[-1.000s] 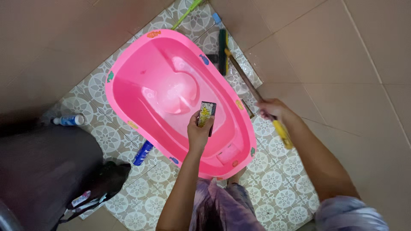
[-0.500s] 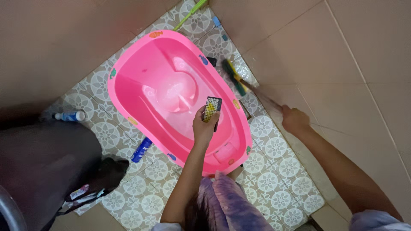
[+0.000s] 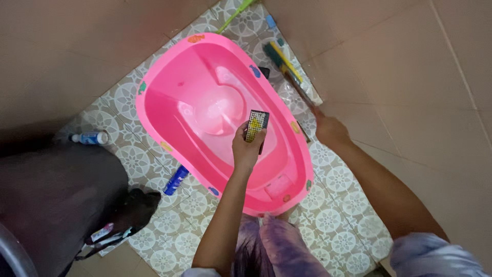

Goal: The person scrubs the tiled wall with a handheld brush, then rinses the brush in a bucket and pours water onto the wall. They continue scrubbing the wall and floor, and finally use a squeegee to wipe the floor.

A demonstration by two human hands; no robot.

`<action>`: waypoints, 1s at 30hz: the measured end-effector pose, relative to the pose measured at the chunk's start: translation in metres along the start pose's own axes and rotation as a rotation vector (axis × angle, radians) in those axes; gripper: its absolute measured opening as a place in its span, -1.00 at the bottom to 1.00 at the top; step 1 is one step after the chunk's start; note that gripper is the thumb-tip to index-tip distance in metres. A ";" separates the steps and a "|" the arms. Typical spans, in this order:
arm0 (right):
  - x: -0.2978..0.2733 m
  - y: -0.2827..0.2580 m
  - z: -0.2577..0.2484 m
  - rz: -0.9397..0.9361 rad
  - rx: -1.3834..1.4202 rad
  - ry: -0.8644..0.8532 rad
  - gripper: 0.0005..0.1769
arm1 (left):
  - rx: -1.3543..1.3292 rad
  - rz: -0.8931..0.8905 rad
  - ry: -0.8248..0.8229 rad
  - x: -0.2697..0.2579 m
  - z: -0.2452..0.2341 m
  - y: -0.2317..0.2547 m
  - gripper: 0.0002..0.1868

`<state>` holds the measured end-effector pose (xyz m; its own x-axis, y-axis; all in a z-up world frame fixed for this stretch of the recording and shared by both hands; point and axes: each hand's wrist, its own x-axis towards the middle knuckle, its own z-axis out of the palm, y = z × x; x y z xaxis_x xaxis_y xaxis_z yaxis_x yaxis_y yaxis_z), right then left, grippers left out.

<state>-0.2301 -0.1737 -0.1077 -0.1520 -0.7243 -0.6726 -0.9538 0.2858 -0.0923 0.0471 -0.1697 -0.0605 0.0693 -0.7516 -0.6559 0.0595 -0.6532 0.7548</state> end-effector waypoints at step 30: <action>-0.001 -0.028 -0.004 0.054 -0.113 -0.072 -0.17 | 0.057 0.080 0.101 0.076 -0.038 0.033 -0.34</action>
<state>-0.2038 -0.1834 -0.1009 -0.1883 -0.6615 -0.7259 -0.9686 0.2473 0.0259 0.0925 -0.2446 -0.0851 0.1713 -0.7903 -0.5883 -0.0071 -0.5981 0.8014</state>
